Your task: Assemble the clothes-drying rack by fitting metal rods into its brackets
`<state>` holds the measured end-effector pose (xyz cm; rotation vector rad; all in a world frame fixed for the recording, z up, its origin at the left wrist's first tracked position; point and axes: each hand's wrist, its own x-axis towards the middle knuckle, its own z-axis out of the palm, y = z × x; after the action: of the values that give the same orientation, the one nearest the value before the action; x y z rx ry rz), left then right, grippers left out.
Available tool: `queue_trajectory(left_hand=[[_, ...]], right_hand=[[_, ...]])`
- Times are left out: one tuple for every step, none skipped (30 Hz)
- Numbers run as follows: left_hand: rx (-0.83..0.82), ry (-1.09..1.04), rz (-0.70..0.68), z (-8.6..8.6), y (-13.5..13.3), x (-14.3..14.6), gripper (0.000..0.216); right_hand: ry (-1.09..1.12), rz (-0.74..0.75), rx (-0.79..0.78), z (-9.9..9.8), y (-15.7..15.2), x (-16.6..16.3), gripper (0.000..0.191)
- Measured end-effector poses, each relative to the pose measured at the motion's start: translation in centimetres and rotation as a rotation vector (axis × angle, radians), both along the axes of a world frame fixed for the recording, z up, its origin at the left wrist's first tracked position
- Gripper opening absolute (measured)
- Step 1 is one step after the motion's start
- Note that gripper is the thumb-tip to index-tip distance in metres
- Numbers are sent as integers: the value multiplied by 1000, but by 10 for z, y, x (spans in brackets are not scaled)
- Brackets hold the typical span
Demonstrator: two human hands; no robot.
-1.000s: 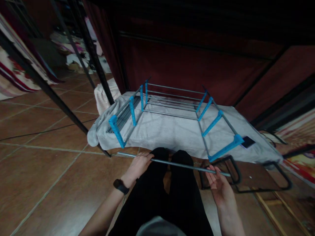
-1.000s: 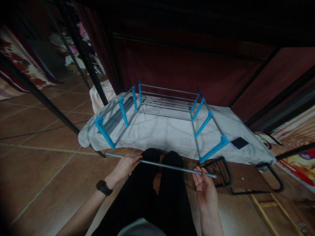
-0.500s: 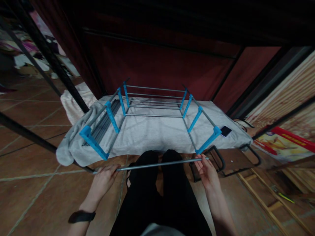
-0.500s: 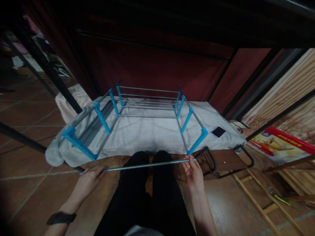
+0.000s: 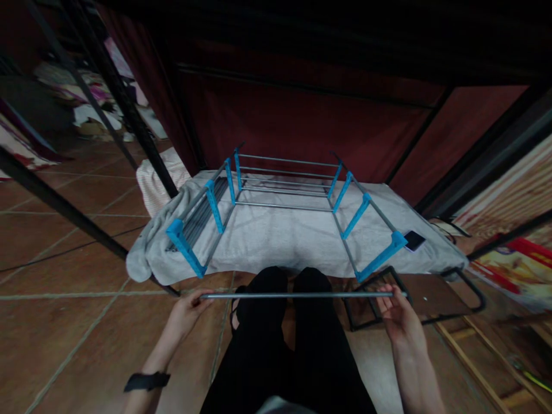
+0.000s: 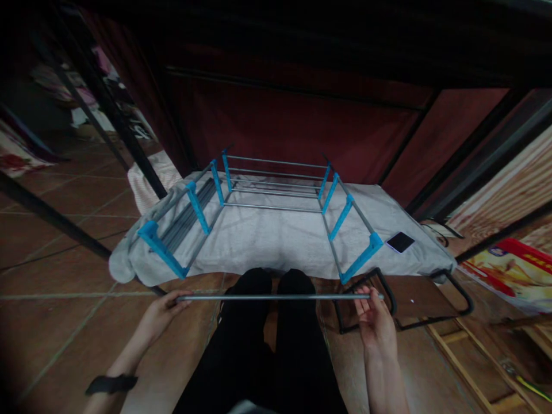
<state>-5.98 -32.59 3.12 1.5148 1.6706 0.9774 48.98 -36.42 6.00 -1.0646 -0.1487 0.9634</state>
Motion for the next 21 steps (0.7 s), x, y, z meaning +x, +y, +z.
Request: queue_trajectory(left_hand=[[-37,-83,24,4,-3,4,53],[-62,-163,53,8,-5,8,54],[-77,-237,84,12,-8,13,54],[-82,-310,114,16,-11,18,54],[-83,-376,136,20,-13,23,54],[-79,-438,154,23,-15,27,54],[-75,-496,163,26,-16,31,53],[-72,-549,168,28,-16,35,53],[-66,-595,172,29,-16,38,52],[-59,-635,177,29,-16,41,51],[-49,-669,184,29,-15,44,51],[-32,-702,196,29,-15,47,50],[-11,-734,211,28,-15,51,50],[12,-767,232,28,-14,54,49],[30,-798,254,27,-14,58,48],[45,-824,277,27,-13,61,47],[51,-845,294,27,-13,64,46],[49,-858,304,27,-12,67,46],[44,-864,308,27,-12,69,45],[39,-865,307,27,-11,71,45],[37,-863,304,27,-10,72,44]], right_hand=[[-8,-4,-12,-3,0,4,22],[-15,-6,-26,-6,0,8,20],[-19,-10,-42,-10,0,12,18],[-21,-16,-63,-13,0,17,16],[-23,-18,-88,-16,0,21,14],[-27,-24,-117,-19,1,25,12],[-32,-33,-145,-20,2,27,10],[-37,-39,-163,-21,2,30,9],[-38,-44,-177,-21,2,31,8],[-36,-48,-186,-21,2,32,8],[-33,-46,-191,-20,2,32,9],[-31,-44,-196,-20,1,33,11],[-34,-43,-202,-21,1,34,12],[-42,-41,-209,-22,0,35,13],[-50,-35,-216,-24,0,38,13],[-57,-25,-225,-27,-1,41,12],[-59,-18,-238,-32,-1,44,10],[-55,-14,-253,-36,-1,48,8],[-50,-9,-267,-41,0,52,6],[-50,-10,-278,-46,0,56,5],[-56,-11,-283,-51,0,59,4]])
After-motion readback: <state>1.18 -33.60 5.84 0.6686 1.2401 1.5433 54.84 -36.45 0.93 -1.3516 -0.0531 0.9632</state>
